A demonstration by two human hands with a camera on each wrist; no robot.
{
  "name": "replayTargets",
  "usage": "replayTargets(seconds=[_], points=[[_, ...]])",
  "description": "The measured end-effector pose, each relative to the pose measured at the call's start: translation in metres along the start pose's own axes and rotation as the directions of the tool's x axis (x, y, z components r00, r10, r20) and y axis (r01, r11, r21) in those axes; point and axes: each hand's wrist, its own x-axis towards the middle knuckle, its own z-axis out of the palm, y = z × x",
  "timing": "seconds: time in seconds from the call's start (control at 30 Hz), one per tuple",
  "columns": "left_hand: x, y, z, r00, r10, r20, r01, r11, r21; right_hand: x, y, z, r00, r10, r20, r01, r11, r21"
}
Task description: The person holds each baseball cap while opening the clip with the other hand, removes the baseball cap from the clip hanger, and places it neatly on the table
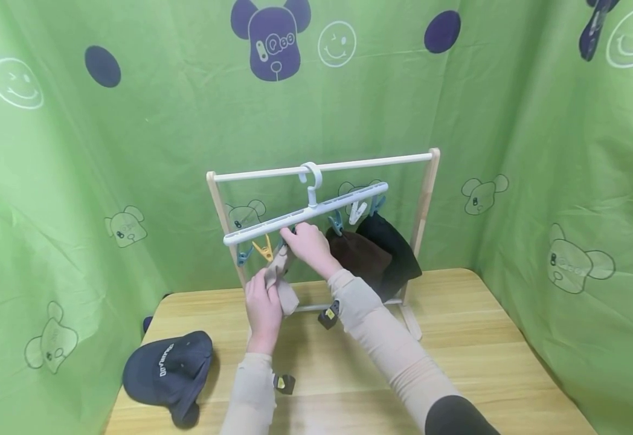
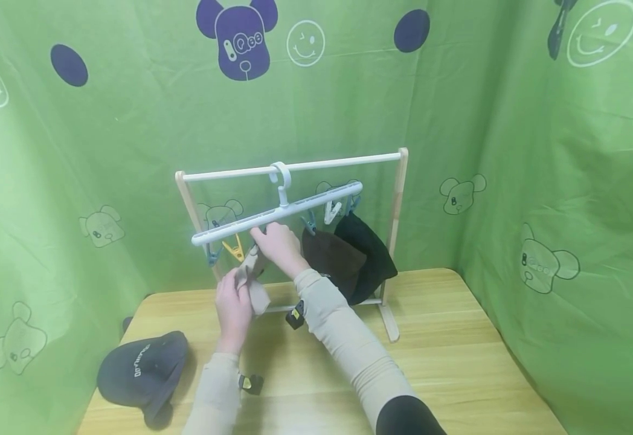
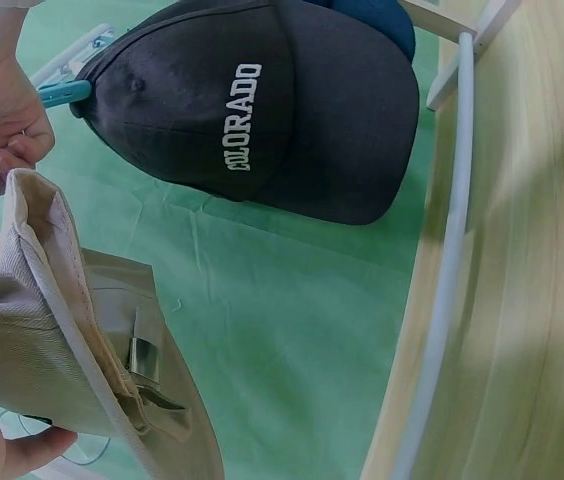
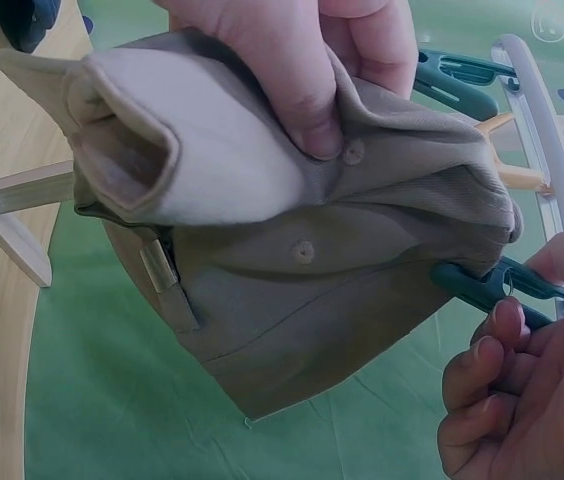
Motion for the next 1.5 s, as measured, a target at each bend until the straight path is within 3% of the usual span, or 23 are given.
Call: replayTargets(seconds=[0.8,1.2,1.5], points=[[-0.013,0.001,0.001,1.000,-0.022,-0.006,0.022,1.000,-0.006,-0.003,0.002,-0.001,1.000,0.014,-0.002,-0.014,1.000,-0.012],[-0.021,-0.005,0.000,0.999,-0.034,-0.016,0.033,0.999,-0.010,-0.003,0.004,-0.003,1.000,0.018,-0.002,-0.018,1.000,-0.017],[-0.021,-0.006,-0.001,0.999,-0.004,-0.039,0.003,1.000,-0.004,-0.002,0.005,-0.003,1.000,0.011,-0.004,-0.011,1.000,-0.015]])
